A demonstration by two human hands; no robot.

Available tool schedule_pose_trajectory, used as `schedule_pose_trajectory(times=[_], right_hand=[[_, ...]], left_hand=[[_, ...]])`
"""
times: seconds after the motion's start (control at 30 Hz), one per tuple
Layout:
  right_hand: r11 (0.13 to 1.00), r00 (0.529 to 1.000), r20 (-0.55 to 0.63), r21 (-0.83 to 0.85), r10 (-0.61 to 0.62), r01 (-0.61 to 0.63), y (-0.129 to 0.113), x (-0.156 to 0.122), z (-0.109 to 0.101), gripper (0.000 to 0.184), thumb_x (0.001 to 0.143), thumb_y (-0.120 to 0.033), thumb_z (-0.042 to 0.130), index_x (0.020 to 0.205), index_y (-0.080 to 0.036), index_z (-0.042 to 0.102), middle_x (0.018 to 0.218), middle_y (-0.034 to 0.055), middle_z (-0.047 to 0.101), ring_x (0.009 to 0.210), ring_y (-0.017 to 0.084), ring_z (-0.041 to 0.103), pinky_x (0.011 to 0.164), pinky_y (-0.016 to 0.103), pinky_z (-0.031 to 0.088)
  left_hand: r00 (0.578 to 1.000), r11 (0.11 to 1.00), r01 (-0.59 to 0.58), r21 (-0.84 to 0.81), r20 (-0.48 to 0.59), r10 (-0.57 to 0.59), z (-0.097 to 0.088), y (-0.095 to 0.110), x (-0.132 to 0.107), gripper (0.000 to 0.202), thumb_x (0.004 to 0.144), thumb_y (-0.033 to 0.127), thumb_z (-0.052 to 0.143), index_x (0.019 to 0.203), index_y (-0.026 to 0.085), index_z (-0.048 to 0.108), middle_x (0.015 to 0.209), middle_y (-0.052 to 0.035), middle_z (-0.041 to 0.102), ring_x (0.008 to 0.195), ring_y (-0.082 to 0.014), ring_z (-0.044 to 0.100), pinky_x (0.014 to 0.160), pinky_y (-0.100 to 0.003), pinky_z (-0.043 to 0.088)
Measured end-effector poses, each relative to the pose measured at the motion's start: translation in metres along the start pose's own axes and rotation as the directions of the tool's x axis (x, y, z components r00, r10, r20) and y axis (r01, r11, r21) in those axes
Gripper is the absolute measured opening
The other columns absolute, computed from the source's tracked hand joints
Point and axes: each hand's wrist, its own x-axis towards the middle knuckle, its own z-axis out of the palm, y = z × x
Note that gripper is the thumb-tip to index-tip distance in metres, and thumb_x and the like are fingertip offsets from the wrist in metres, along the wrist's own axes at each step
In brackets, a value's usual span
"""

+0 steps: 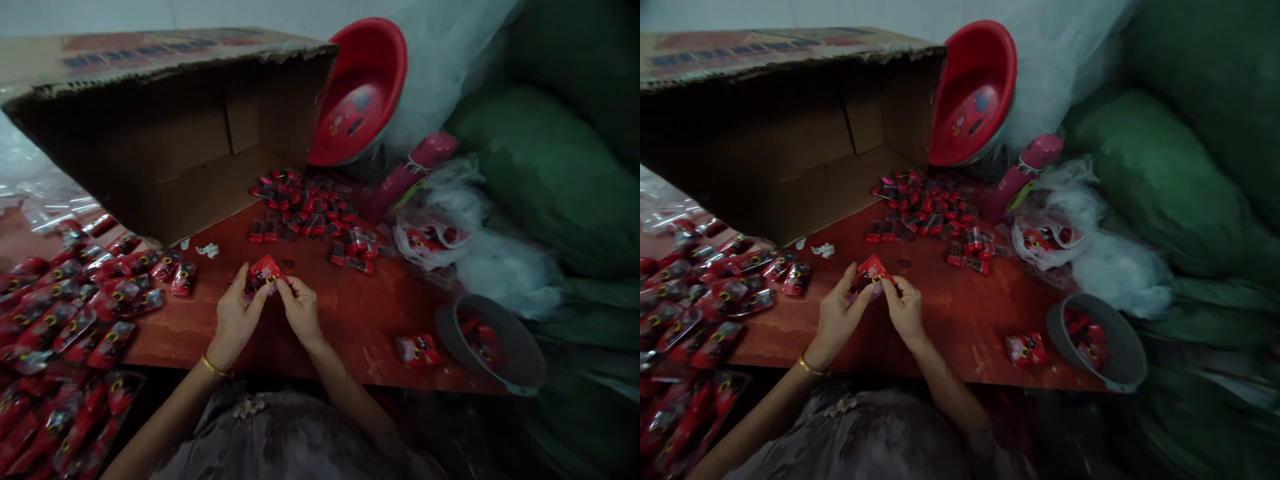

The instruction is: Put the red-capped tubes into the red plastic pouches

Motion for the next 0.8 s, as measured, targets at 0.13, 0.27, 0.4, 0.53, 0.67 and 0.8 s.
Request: schedule_pose_trajectory(times=[0.13,0.27,0.4,0.53,0.67,0.8], right_hand=[[0.990,0.997,-0.034,-0.121,-0.070,0.065,0.002,-0.003,-0.008,0.027,0.087,-0.037,0.048,0.074,-0.018,0.062,0.063,-0.0012,0.061,0.057,0.012,0.053,0.054,0.022,0.041],[0.954,0.990,-0.025,-0.271,-0.137,0.125,0.007,-0.009,-0.009,0.032,0.090,-0.038,0.044,0.067,-0.019,0.057,0.056,-0.0021,0.055,0.053,0.011,0.048,0.052,0.022,0.037],[0.899,0.979,0.007,-0.395,-0.205,0.191,0.009,-0.004,-0.011,0.038,0.093,-0.036,0.036,0.066,-0.019,0.056,0.057,-0.0011,0.055,0.055,0.012,0.050,0.055,0.023,0.038],[0.710,0.914,0.219,-0.577,-0.342,0.403,0.007,0.032,-0.053,0.034,0.094,-0.026,0.033,0.084,-0.018,0.065,0.087,0.0071,0.069,0.084,0.017,0.058,0.080,0.031,0.043],[0.326,0.955,0.195,-0.908,-0.223,0.262,0.016,0.082,-0.120,0.039,0.080,-0.008,0.045,0.114,-0.019,0.062,0.131,0.0124,0.055,0.119,0.031,0.043,0.099,0.054,0.025],[0.152,0.924,0.361,-0.913,-0.123,0.377,0.030,0.085,-0.138,0.041,0.078,-0.009,0.046,0.115,-0.018,0.062,0.128,0.0125,0.058,0.125,0.035,0.037,0.102,0.060,0.016]], left_hand=[[0.921,0.803,0.384,-0.455,0.245,-0.302,0.011,0.001,0.003,0.042,0.066,0.046,0.072,0.092,0.013,0.072,0.091,-0.0091,0.073,0.079,-0.0198,0.065,0.076,-0.031,0.050],[0.859,0.590,0.496,-0.637,0.260,-0.441,0.024,0.011,0.002,0.037,0.051,0.039,0.083,0.076,0.013,0.072,0.076,-0.0046,0.072,0.067,-0.0135,0.062,0.069,-0.025,0.048],[0.757,0.415,0.608,-0.677,0.336,-0.561,0.030,0.021,0.002,0.041,0.041,0.035,0.087,0.072,0.013,0.070,0.073,-0.0034,0.071,0.065,-0.0124,0.062,0.064,-0.024,0.050],[0.749,0.406,0.604,-0.686,0.316,-0.582,0.021,0.020,0.011,0.040,0.041,0.032,0.088,0.069,0.014,0.065,0.070,-0.0011,0.069,0.063,-0.0123,0.063,0.065,-0.025,0.051],[0.747,0.398,0.615,-0.681,0.343,-0.569,0.010,0.019,0.019,0.042,0.044,0.035,0.087,0.072,0.015,0.063,0.071,0.0001,0.069,0.067,-0.0135,0.064,0.071,-0.028,0.051],[0.715,0.361,0.670,-0.649,0.433,-0.549,0.008,0.021,0.017,0.042,0.047,0.042,0.085,0.069,0.015,0.062,0.068,-0.0010,0.069,0.066,-0.0134,0.064,0.070,-0.028,0.051]])
